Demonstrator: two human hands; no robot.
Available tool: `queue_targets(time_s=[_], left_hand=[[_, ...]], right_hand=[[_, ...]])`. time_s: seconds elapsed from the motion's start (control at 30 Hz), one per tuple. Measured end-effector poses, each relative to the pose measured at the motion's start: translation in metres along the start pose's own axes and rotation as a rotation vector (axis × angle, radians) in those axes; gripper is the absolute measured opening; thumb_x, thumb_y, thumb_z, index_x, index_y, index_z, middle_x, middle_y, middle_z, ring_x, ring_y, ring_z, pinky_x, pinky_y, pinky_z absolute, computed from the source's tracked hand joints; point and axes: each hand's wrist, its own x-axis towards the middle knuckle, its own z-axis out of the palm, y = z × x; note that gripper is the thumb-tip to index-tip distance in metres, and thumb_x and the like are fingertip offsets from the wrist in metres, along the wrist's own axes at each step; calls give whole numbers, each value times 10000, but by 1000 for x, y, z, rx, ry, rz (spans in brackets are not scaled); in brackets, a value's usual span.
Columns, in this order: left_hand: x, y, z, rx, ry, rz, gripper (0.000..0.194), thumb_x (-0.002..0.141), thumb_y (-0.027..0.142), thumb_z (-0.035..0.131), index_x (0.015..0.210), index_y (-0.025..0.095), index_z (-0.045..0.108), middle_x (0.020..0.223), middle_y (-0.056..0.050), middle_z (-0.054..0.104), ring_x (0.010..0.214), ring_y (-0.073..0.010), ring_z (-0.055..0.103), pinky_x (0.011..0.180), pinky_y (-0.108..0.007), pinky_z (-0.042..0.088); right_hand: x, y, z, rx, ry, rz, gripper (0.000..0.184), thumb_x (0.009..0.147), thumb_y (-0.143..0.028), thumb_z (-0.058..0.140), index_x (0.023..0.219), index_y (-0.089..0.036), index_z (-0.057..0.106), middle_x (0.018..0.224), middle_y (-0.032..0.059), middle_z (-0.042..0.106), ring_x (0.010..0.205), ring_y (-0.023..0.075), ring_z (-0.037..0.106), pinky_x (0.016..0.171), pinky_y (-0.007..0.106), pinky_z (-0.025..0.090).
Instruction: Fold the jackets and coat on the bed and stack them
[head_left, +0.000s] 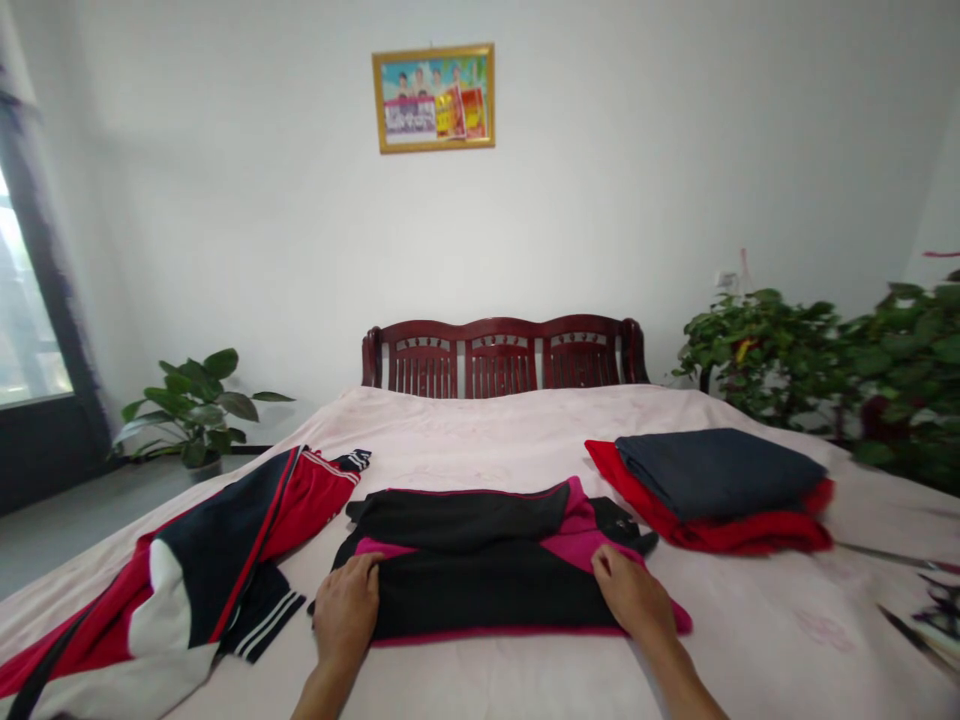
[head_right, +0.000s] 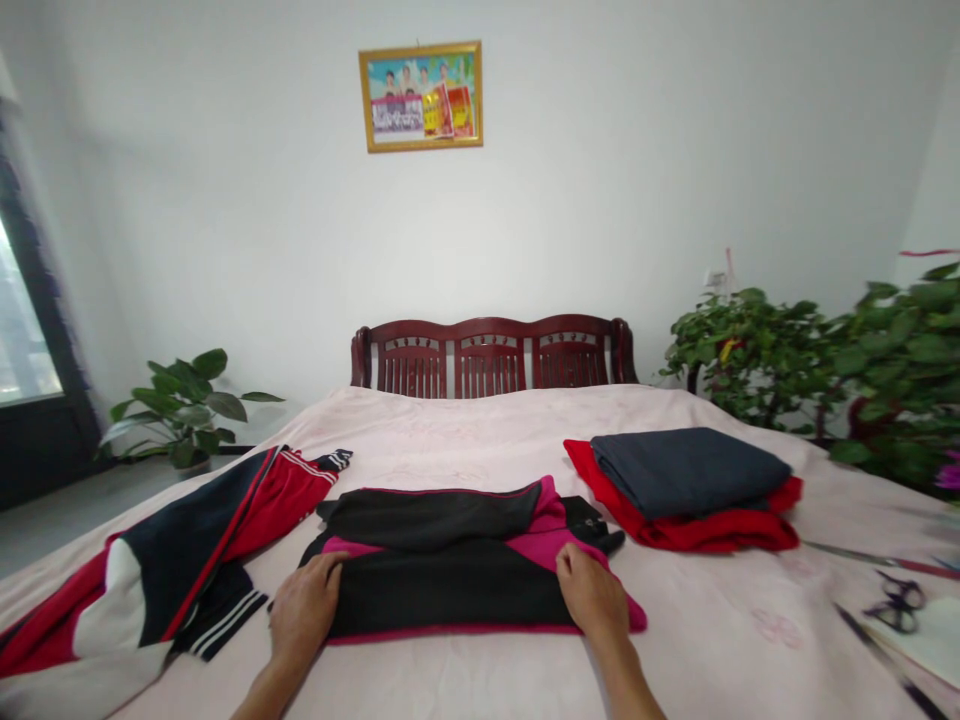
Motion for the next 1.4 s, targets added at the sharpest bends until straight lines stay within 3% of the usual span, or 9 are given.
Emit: queue_targets(time_s=[0.37, 0.6, 0.67, 0.77, 0.9, 1.03, 1.17, 1.27, 1.4], left_hand=[[-2, 0, 0, 33, -1, 7, 298, 982, 259, 424, 1116, 288, 689, 1109, -2, 736, 968, -205, 671, 876, -322, 431], [-1, 0, -1, 62, -42, -2, 313, 983, 291, 414, 1159, 284, 672, 1153, -23, 723, 956, -221, 663, 868, -336, 446], [-2, 1, -3, 80, -9, 6, 311, 980, 280, 419, 1172, 274, 665, 1150, -30, 723, 996, -224, 656, 944, -362, 432], [-4, 11, -7, 94, 90, 73, 336, 974, 232, 410, 1220, 244, 639, 1241, -60, 689, 1180, -253, 597, 1121, -466, 313], [0, 56, -9, -117, 77, 293, 376, 964, 226, 418, 1300, 227, 585, 1383, -56, 609, 1354, -232, 474, 1187, -440, 276], [13, 134, 7, -333, -102, 425, 400, 944, 245, 462, 1329, 214, 566, 1404, -60, 596, 1364, -223, 476, 1155, -401, 364], [21, 203, 38, -295, -215, 452, 501, 949, 366, 487, 1404, 158, 514, 1479, -162, 513, 1421, -330, 396, 1162, -516, 314], [15, 228, 60, -219, -297, 399, 578, 945, 458, 481, 1447, 169, 488, 1525, -209, 439, 1444, -407, 329, 1140, -621, 261], [0, 233, 79, -161, -327, 374, 590, 924, 468, 509, 1452, 204, 495, 1548, -211, 403, 1435, -411, 345, 1139, -635, 237]], right_hand=[[2, 1, 3, -42, 16, -18, 296, 996, -334, 332, 956, -254, 614, 958, 50, 733, 868, 209, 683, 683, 310, 361], [0, -2, 1, -181, 199, -145, 247, 963, -247, 420, 999, -208, 662, 1015, 78, 700, 965, 223, 623, 791, 330, 384], [4, 5, -7, -161, 252, -89, 264, 954, -263, 438, 1073, -211, 668, 1073, 89, 695, 1001, 232, 613, 815, 338, 387], [15, 28, -23, 0, 250, 146, 371, 957, -315, 400, 1224, -207, 633, 1216, 130, 663, 1088, 257, 601, 831, 349, 408], [27, 64, -33, 193, 29, 360, 514, 954, -433, 319, 1222, -147, 652, 1192, 188, 682, 1046, 292, 646, 799, 363, 454], [35, 76, -28, 252, -66, 316, 549, 936, -532, 328, 1054, -176, 729, 1032, 155, 739, 986, 273, 683, 801, 348, 479], [35, 65, -21, 372, -140, 219, 522, 899, -566, 430, 1091, -173, 715, 1031, 133, 754, 1043, 274, 681, 853, 359, 504], [30, 57, -17, 762, -245, 195, 513, 875, -507, 517, 1233, -163, 643, 1041, 115, 760, 1014, 252, 706, 868, 359, 539], [25, 49, -12, 1259, -373, 308, 457, 824, -415, 609, 1197, -153, 641, 999, 124, 767, 947, 258, 735, 849, 376, 581]])
